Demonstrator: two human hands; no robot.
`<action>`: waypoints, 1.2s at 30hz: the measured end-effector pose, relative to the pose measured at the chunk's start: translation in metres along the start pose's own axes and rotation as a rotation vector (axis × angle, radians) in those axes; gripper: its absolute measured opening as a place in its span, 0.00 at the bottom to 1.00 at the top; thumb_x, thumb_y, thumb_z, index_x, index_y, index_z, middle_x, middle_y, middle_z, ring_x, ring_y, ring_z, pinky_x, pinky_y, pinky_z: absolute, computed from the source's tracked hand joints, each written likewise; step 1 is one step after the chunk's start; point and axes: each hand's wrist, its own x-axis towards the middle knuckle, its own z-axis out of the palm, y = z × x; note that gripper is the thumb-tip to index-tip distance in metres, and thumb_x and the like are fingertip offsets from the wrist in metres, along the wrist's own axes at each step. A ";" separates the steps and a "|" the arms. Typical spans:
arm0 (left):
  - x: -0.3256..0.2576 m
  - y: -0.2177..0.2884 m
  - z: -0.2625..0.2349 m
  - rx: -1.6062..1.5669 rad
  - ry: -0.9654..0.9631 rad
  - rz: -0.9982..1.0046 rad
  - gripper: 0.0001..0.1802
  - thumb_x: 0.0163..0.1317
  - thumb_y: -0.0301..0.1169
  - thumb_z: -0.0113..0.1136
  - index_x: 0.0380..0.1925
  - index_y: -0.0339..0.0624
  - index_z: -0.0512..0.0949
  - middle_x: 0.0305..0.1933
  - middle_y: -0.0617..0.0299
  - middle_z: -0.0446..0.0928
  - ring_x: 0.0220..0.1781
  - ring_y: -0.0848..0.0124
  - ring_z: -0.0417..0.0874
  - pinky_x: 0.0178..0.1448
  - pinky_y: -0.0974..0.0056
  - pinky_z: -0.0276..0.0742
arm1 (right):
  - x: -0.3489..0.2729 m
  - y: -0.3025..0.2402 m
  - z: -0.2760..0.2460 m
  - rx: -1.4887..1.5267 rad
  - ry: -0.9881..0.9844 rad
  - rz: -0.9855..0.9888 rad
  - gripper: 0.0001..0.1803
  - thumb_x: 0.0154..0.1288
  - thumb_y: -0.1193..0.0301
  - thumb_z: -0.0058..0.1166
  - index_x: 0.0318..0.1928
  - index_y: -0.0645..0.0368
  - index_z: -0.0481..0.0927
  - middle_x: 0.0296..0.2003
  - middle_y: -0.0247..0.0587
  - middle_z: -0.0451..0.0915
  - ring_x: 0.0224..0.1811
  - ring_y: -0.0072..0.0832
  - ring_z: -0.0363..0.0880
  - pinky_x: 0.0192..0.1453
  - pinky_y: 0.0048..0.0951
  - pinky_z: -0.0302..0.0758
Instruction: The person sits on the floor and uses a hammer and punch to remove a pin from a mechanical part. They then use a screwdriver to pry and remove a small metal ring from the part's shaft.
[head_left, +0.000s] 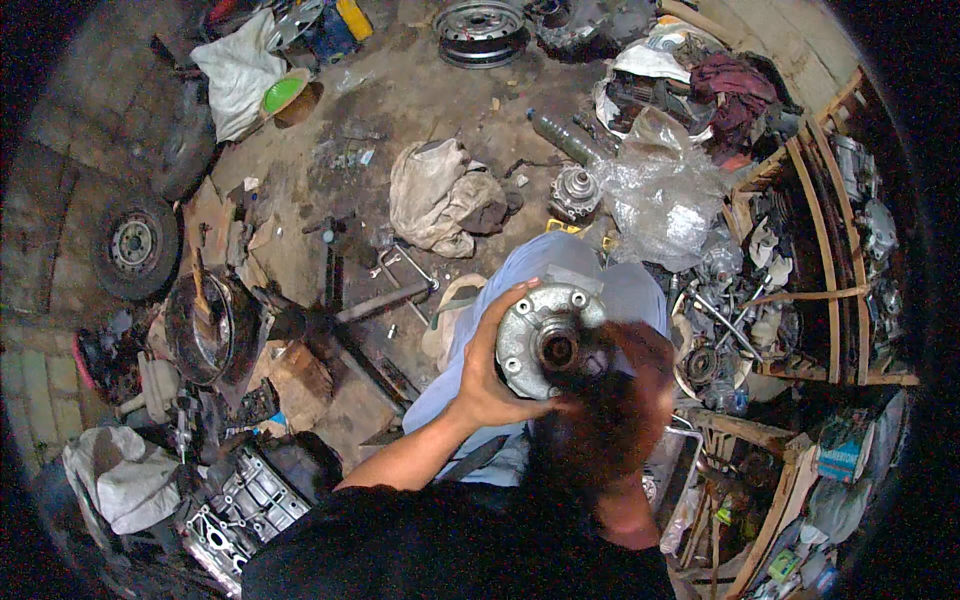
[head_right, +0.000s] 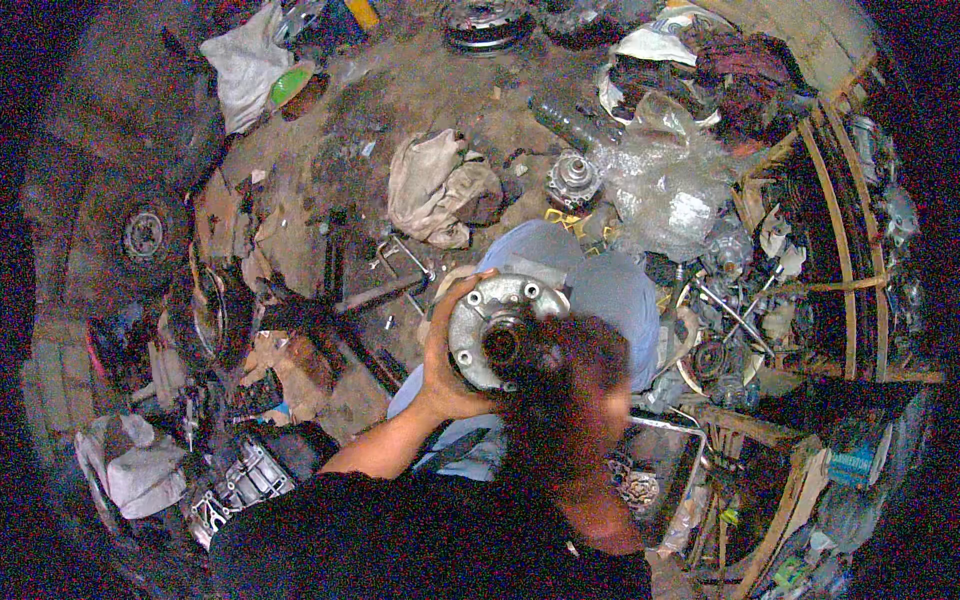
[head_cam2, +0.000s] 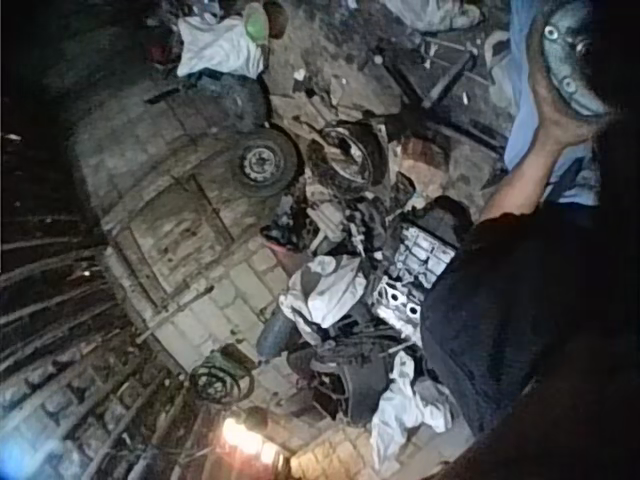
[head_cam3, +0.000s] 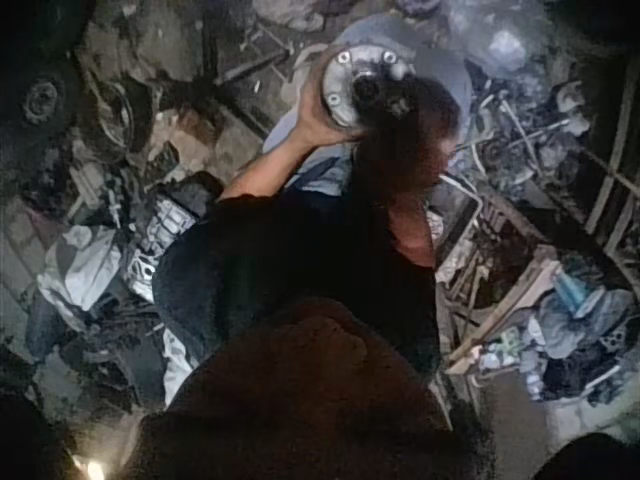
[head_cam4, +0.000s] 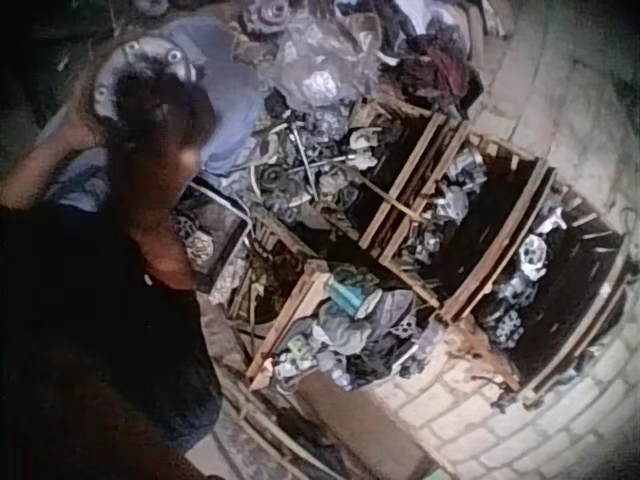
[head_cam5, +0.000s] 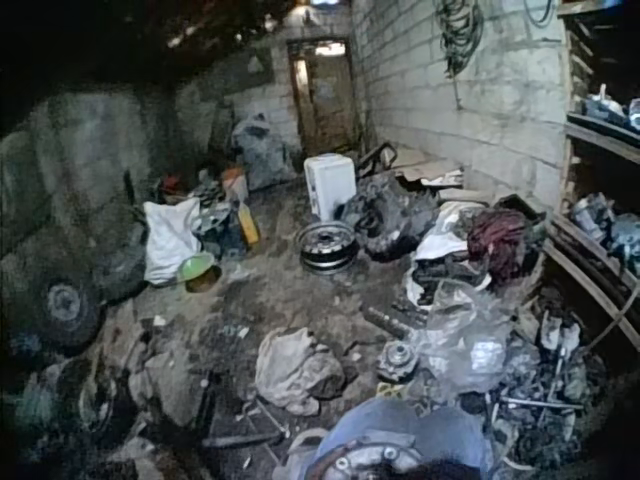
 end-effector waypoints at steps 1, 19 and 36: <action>0.002 0.001 -0.002 0.041 -0.013 0.038 0.64 0.35 0.40 0.86 0.71 0.31 0.59 0.72 0.42 0.67 0.74 0.51 0.70 0.77 0.51 0.63 | 0.002 0.001 -0.003 0.006 0.004 -0.025 0.34 0.56 0.64 0.67 0.63 0.59 0.72 0.61 0.58 0.74 0.59 0.57 0.78 0.54 0.47 0.81; -0.002 0.004 0.006 0.091 -0.114 0.076 0.62 0.33 0.34 0.82 0.72 0.38 0.60 0.74 0.42 0.65 0.76 0.50 0.66 0.78 0.48 0.60 | -0.007 -0.011 -0.013 0.159 0.017 -0.149 0.24 0.61 0.62 0.64 0.53 0.60 0.74 0.52 0.54 0.75 0.51 0.51 0.78 0.51 0.45 0.80; -0.002 0.006 0.011 0.131 -0.064 0.125 0.57 0.34 0.34 0.84 0.69 0.36 0.65 0.71 0.42 0.70 0.74 0.47 0.70 0.77 0.49 0.63 | -0.013 -0.013 -0.007 0.253 0.009 -0.159 0.17 0.66 0.61 0.61 0.45 0.61 0.75 0.43 0.50 0.77 0.44 0.46 0.78 0.48 0.43 0.79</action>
